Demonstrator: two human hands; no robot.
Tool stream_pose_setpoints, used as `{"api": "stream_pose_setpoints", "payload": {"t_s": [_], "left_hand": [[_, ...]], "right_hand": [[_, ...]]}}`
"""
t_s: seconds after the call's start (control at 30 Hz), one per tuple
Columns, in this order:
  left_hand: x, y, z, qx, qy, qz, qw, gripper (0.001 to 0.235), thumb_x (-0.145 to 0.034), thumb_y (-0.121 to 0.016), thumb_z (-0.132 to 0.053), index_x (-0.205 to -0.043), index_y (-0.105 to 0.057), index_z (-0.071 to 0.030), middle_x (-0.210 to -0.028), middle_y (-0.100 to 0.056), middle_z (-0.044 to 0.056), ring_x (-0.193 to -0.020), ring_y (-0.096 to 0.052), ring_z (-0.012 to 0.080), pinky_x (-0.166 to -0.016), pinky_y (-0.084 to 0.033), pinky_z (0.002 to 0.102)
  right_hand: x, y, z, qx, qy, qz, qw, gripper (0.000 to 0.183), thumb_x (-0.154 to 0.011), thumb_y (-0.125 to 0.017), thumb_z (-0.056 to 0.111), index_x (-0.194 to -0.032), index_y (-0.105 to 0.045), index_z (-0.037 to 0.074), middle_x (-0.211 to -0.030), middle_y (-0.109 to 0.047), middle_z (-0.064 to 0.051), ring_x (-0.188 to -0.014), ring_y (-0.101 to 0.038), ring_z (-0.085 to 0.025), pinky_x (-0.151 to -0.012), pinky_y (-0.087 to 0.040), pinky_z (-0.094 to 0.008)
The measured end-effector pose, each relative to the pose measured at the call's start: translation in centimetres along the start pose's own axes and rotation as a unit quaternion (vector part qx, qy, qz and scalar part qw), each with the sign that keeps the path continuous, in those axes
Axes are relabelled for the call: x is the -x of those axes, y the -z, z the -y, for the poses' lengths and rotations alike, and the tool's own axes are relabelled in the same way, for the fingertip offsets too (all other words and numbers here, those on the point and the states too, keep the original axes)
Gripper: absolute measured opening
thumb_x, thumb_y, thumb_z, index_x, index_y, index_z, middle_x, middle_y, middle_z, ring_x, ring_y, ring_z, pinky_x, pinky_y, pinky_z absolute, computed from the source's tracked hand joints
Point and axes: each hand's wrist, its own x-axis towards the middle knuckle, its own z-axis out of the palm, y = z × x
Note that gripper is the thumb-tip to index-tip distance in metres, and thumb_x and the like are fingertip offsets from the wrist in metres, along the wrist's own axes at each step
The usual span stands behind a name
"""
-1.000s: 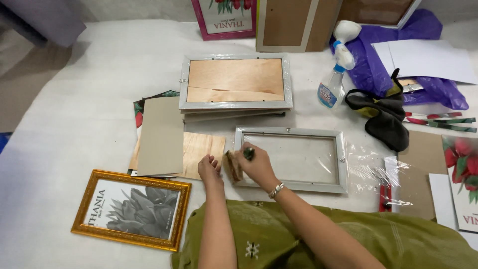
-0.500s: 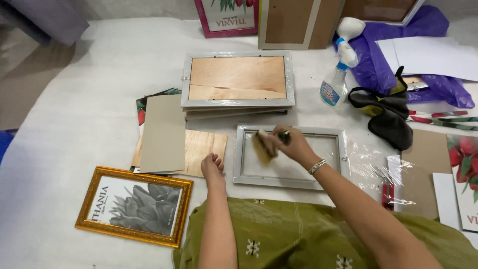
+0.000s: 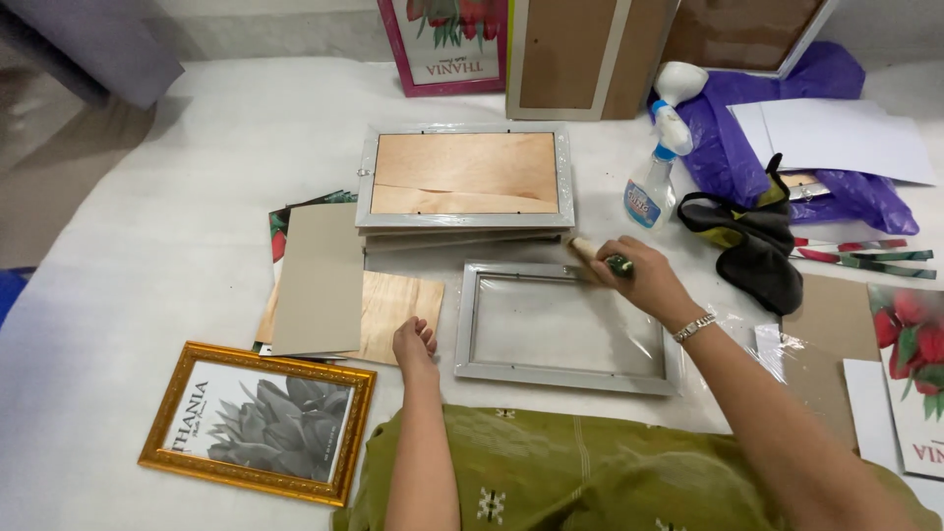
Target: Cleaning a picture frame and glass using a brush, spray, and cloth
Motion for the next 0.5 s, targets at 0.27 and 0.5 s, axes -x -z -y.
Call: {"api": "stream_pose_setpoints", "payload": {"t_s": [0.27, 0.5], "left_hand": [[0.5, 0.0, -0.1, -0.019, -0.012, 0.000, 1.000, 0.032, -0.094, -0.057, -0.032, -0.120, -0.059, -0.015, -0.096, -0.066, -0.002, -0.074, -0.064, 0.0102, -0.055, -0.052, 0.020], [-2.4, 0.8, 1.6, -0.030, -0.016, -0.001, 0.999, 0.032, -0.094, -0.058, -0.034, -0.121, -0.059, -0.016, -0.095, -0.067, -0.001, -0.074, -0.065, 0.0118, -0.052, -0.053, 0.022]], "right_hand": [[4.3, 2.6, -1.0, -0.198, -0.153, 0.274, 0.929, 0.019, -0.084, -0.079, 0.018, -0.100, -0.079, 0.006, -0.077, -0.081, -0.015, -0.070, -0.075, -0.022, -0.077, -0.061, -0.037], [4.6, 6.0, -5.7, 0.071, -0.033, 0.011, 0.997, 0.018, -0.089, -0.076, 0.040, -0.102, -0.072, 0.028, -0.093, -0.073, 0.000, -0.094, -0.073, -0.022, -0.092, -0.055, -0.034]]}}
